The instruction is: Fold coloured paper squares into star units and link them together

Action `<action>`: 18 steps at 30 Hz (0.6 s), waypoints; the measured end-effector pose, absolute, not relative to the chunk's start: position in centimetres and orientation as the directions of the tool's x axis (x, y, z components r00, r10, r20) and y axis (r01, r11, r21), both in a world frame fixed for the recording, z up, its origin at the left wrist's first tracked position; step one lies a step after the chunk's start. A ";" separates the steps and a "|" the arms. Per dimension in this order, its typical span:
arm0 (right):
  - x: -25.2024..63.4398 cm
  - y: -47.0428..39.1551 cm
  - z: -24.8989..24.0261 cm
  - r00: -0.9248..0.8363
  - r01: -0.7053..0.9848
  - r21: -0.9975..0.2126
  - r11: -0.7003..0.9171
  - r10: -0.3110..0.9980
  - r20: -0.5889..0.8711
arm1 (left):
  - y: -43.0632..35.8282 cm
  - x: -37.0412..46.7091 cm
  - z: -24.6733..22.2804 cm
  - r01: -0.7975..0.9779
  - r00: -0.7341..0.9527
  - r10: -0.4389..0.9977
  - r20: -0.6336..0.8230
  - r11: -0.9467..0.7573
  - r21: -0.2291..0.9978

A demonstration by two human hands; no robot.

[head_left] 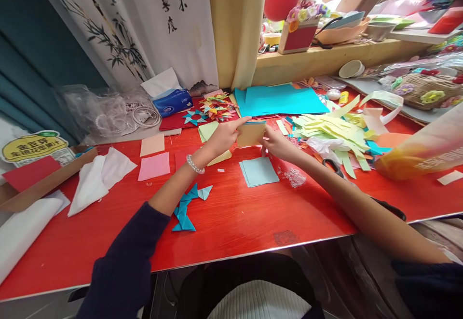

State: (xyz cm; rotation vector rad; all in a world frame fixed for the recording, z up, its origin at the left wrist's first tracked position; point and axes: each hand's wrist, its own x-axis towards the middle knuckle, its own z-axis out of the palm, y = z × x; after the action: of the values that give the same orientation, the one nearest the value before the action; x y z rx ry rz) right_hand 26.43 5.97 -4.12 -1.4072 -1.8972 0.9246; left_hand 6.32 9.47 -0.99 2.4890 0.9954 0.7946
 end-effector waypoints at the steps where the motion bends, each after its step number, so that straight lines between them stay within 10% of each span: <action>1: 26.6 6.1 -4.5 -0.255 0.561 -0.805 0.191 0.966 0.052 | 9.5 6.4 -1.2 0.530 0.604 0.715 0.352 -0.690 0.492; 13: 26.8 6.0 -4.7 -0.188 0.580 -0.789 0.202 0.976 0.112 | 9.6 5.9 -1.2 0.513 0.650 0.692 0.314 -0.704 0.491; 18: 30.1 6.8 -2.7 -0.180 0.650 -0.746 0.144 0.983 0.033 | 11.9 1.9 1.8 0.652 0.276 0.883 0.380 -0.462 0.601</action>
State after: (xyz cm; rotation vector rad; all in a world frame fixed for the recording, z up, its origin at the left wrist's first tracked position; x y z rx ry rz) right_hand 30.08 6.76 -2.74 -1.5573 -1.8967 0.8189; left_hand 1.88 11.95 1.80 2.2248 1.3993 0.9896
